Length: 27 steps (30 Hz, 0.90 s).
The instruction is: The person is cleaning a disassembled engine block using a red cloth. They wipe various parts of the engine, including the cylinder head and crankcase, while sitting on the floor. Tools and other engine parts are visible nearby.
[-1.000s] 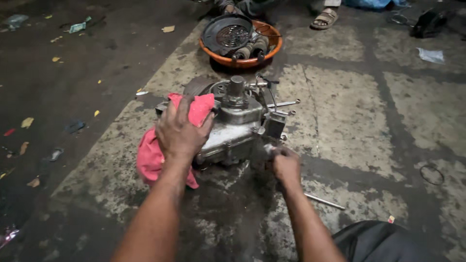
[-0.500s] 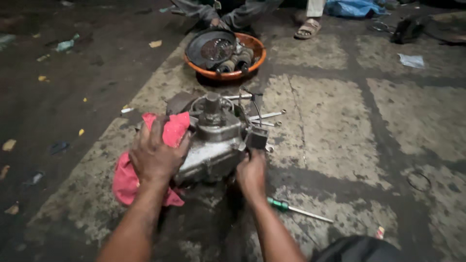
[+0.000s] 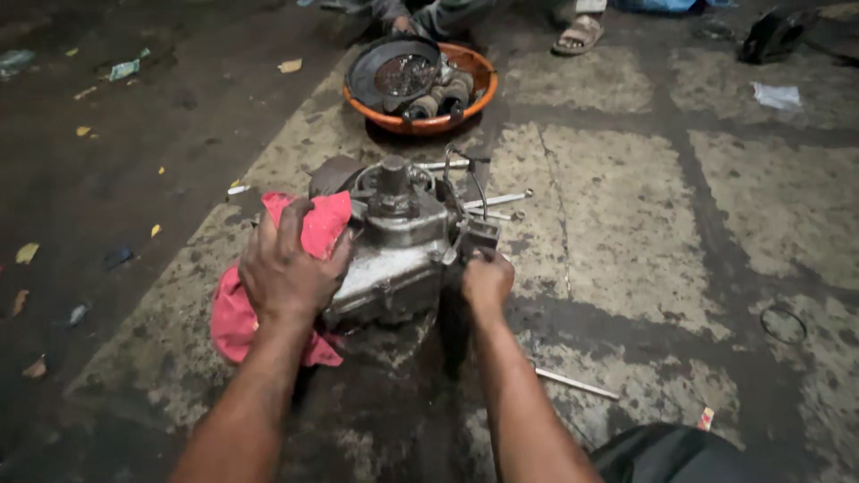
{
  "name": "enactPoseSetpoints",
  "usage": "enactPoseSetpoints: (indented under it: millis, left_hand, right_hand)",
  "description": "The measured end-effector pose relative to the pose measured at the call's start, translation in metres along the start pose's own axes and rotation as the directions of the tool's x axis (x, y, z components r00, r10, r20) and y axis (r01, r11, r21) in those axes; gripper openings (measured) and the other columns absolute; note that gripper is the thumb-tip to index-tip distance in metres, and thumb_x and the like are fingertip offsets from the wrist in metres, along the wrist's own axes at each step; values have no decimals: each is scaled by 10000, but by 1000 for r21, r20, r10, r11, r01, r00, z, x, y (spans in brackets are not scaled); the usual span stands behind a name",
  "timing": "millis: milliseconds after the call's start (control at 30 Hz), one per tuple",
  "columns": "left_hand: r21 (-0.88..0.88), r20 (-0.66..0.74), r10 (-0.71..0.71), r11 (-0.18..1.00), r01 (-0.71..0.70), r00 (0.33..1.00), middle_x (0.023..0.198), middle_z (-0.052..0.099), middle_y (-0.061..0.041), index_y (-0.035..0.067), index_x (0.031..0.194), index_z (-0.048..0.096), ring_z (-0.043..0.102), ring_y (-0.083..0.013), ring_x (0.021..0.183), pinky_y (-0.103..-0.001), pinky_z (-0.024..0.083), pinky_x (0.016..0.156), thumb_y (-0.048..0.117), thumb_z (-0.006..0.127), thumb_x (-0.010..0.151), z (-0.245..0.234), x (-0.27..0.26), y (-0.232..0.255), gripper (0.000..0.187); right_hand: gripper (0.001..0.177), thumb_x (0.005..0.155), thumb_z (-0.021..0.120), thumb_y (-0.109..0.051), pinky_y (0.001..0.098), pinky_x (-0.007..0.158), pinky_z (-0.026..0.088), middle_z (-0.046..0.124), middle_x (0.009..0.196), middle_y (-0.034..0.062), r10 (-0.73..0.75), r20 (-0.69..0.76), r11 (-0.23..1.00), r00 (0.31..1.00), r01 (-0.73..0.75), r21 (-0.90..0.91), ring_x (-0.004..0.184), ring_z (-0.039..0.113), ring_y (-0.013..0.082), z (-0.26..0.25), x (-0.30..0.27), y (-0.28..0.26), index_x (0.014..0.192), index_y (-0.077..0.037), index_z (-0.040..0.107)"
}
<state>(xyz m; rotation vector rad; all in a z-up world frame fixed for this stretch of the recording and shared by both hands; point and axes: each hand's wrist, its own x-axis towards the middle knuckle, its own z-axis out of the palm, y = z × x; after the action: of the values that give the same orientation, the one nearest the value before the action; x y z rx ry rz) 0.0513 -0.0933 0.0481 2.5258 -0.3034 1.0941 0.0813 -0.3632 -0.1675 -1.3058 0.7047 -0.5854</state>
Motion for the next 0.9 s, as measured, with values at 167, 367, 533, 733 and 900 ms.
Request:
enactPoseSetpoints:
  millis: [167, 367, 533, 733, 900]
  left_hand:
    - [2, 16, -14, 1000, 14, 1000, 1112, 661, -184, 177, 1231, 690, 640, -404, 1010, -524, 509, 821, 491, 862, 703, 0, -3, 1, 638]
    - [-31, -16, 17, 999, -18, 1000, 1142, 661, -185, 174, 1267, 687, 648, -404, 1000, -522, 521, 832, 492, 844, 759, -2, -4, 2, 620]
    - [-9, -76, 40, 999, -41, 996, 1118, 661, -186, 170, 1231, 688, 648, -403, 998, -523, 521, 808, 513, 848, 725, 2, 0, 0, 632]
    - [-12, -21, 6, 1000, -7, 1000, 1122, 650, -183, 172, 1222, 676, 644, -394, 1029, -522, 521, 829, 492, 849, 715, 1, -1, 1, 624]
    - [-25, -13, 13, 1000, -13, 1000, 1177, 645, -197, 182, 1224, 671, 634, -397, 1045, -521, 518, 855, 497, 847, 727, 1, -3, 0, 614]
  right_hand:
    - [195, 806, 765, -168, 366, 393, 335, 571, 580, 57, 119, -22, 985, 993, -115, 131, 428, 461, 180, -9, 9, 2, 765, 9, 694]
    - [278, 900, 660, -280, 473, 649, 504, 683, 811, 228, -32, 93, 812, 995, 80, -578, 760, 637, 368, -22, 74, 33, 878, -15, 740]
    - [281, 952, 583, -304, 527, 778, 564, 728, 958, 255, -192, 524, 179, 830, 555, -813, 917, 709, 429, -28, 79, 25, 1013, -86, 751]
    - [272, 923, 653, -320, 555, 785, 552, 734, 955, 235, -362, 259, 513, 895, 423, -747, 903, 704, 449, -38, -27, -100, 1076, -112, 738]
    - [225, 944, 632, -271, 586, 764, 536, 718, 937, 248, -374, 345, 349, 861, 476, -807, 871, 685, 483, -34, -42, -117, 1078, -117, 725]
